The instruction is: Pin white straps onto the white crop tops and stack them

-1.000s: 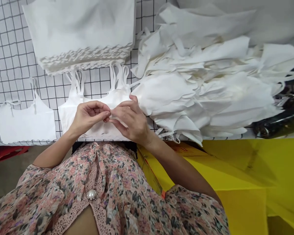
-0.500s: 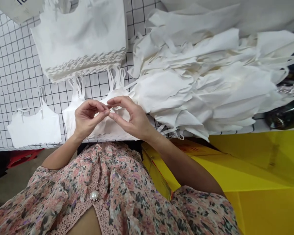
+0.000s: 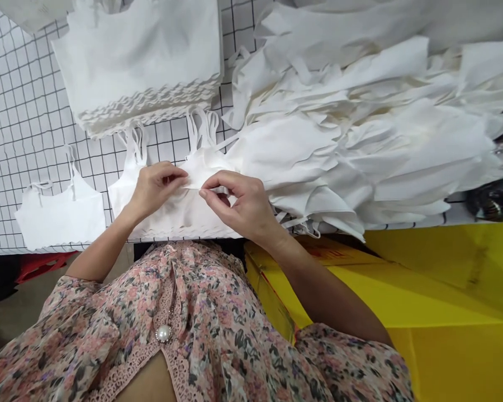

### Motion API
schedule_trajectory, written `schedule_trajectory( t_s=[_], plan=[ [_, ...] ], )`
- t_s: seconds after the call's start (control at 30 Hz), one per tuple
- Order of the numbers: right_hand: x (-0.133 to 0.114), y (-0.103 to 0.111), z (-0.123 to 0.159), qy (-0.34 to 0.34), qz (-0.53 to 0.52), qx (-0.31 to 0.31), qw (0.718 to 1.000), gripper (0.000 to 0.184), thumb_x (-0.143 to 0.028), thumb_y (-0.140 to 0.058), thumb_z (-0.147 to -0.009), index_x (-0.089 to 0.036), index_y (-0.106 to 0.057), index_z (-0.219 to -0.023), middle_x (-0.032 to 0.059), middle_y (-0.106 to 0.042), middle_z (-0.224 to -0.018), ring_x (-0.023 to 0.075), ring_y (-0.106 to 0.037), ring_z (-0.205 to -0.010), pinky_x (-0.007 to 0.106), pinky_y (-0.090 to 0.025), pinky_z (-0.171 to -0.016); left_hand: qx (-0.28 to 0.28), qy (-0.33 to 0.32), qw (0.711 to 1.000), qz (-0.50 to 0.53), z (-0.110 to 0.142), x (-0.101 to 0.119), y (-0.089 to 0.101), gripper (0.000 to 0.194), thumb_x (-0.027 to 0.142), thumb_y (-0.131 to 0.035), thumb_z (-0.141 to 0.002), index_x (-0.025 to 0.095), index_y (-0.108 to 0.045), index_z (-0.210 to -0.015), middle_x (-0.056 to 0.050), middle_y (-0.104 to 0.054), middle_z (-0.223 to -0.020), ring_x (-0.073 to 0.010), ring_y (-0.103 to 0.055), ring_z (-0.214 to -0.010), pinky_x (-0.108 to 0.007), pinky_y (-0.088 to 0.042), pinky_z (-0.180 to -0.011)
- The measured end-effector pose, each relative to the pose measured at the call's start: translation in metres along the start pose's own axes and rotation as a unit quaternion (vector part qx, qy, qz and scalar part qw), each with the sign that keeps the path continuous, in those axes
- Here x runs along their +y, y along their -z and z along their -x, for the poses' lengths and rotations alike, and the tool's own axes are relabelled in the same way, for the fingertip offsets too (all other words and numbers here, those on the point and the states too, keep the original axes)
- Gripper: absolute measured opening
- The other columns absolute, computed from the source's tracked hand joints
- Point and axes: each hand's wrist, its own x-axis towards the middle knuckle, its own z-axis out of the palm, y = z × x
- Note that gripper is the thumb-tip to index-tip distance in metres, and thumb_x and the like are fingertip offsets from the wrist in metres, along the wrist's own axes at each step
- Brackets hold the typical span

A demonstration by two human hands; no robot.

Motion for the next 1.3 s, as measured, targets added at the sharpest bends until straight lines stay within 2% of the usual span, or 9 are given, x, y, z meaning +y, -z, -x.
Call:
schedule_trajectory(
  t_s=[0.17,0.37,0.5,0.67,0.8,0.97,1.07,1.17,1.3],
  plan=[
    [0.004,0.001,0.006,-0.007,0.012,-0.001,1.0,0.011,-0.022,-0.069,-0.097,-0.022,-0.072,-0.086,-0.0015,-0.071,-0.074,0.0104,-0.056,-0.06,0.025,-0.043,-0.055,-0.067,-0.034,0.991,-0.108,0.007,-0.003,-0.005,0.005,0.023,-0.078,-0.096,0.019,-0.08,-0.098,-0.004,-0.073,-0.087,-0.0191,-0.066,-0.088,-0.033,-0.05,-0.084],
    [0.004,-0.004,0.016,0.159,0.163,0.073,0.971,0.009,-0.015,-0.066,-0.099,-0.021,-0.068,-0.093,0.005,-0.073,-0.087,0.0191,-0.069,-0.083,0.032,-0.053,-0.074,-0.126,-0.047,0.974,-0.184,0.02,0.01,-0.006,0.014,0.029,-0.073,-0.101,0.017,-0.074,-0.108,-0.007,-0.072,-0.097,-0.0231,-0.061,-0.096,-0.036,-0.045,-0.089],
    [0.0,-0.009,0.021,0.175,0.159,0.06,0.97,0.011,-0.01,-0.064,-0.099,-0.021,-0.065,-0.097,0.0035,-0.072,-0.087,0.0163,-0.067,-0.079,0.03,-0.052,-0.072,-0.133,-0.042,0.975,-0.173,0.02,0.012,-0.01,0.007,0.022,-0.068,-0.101,0.017,-0.072,-0.098,-0.007,-0.072,-0.093,-0.0219,-0.06,-0.093,-0.035,-0.045,-0.087],
    [0.002,-0.009,0.018,0.069,0.066,0.008,0.995,0.012,-0.017,-0.064,-0.1,-0.023,-0.066,-0.089,0.0005,-0.068,-0.075,0.0146,-0.062,-0.068,0.03,-0.049,-0.066,-0.134,-0.028,0.978,-0.159,0.015,0.013,-0.009,0.006,0.019,-0.071,-0.098,0.017,-0.072,-0.103,-0.004,-0.071,-0.087,-0.0207,-0.06,-0.089,-0.035,-0.047,-0.086],
    [0.002,-0.006,0.015,-0.001,0.028,-0.006,1.0,0.014,-0.02,-0.066,-0.097,-0.022,-0.069,-0.083,0.0005,-0.07,-0.073,0.0142,-0.062,-0.067,0.03,-0.045,-0.065,-0.161,-0.025,0.971,-0.174,0.014,0.018,-0.007,0.006,0.021,-0.074,-0.096,0.016,-0.072,-0.092,-0.007,-0.072,-0.09,-0.0229,-0.062,-0.095,-0.035,-0.048,-0.086],
    [-0.005,-0.008,0.014,-0.103,-0.064,-0.041,0.992,0.015,-0.026,-0.069,-0.095,-0.021,-0.073,-0.082,-0.0025,-0.066,-0.063,0.0098,-0.059,-0.054,0.026,-0.042,-0.054,-0.13,0.074,0.989,-0.005,0.01,0.022,-0.001,0.013,0.024,-0.074,-0.097,0.016,-0.071,-0.088,-0.002,-0.068,-0.079,-0.0131,-0.057,-0.074,-0.028,-0.045,-0.072],
    [-0.004,-0.015,0.011,-0.181,-0.145,-0.054,0.971,0.021,-0.036,-0.078,-0.09,-0.019,-0.073,-0.079,-0.0022,-0.065,-0.061,0.009,-0.059,-0.046,0.024,-0.041,-0.044,-0.137,0.154,0.97,0.133,0.004,0.022,0.004,0.015,0.025,-0.076,-0.094,0.015,-0.071,-0.084,0.001,-0.065,-0.072,-0.0087,-0.052,-0.064,-0.024,-0.04,-0.062],
    [0.0,-0.024,0.008,-0.219,-0.202,-0.055,0.953,0.032,-0.043,-0.084,-0.086,-0.017,-0.071,-0.074,-0.0013,-0.065,-0.059,0.0087,-0.057,-0.041,0.022,-0.043,-0.041,-0.171,0.218,0.931,0.239,-0.002,0.021,0.009,0.016,0.024,-0.075,-0.094,0.014,-0.07,-0.082,0.002,-0.06,-0.064,-0.0064,-0.05,-0.056,-0.023,-0.037,-0.055],
    [0.005,-0.034,0.005,-0.25,-0.243,-0.05,0.936,0.038,-0.048,-0.088,-0.082,-0.016,-0.069,-0.073,-0.0005,-0.064,-0.056,0.0089,-0.055,-0.038,0.022,-0.045,-0.039,-0.195,0.248,0.907,0.28,-0.006,0.021,0.012,0.019,0.027,-0.075,-0.095,0.014,-0.07,-0.082,0.004,-0.056,-0.058,-0.0047,-0.047,-0.05,-0.023,-0.035,-0.051]
  ],
)
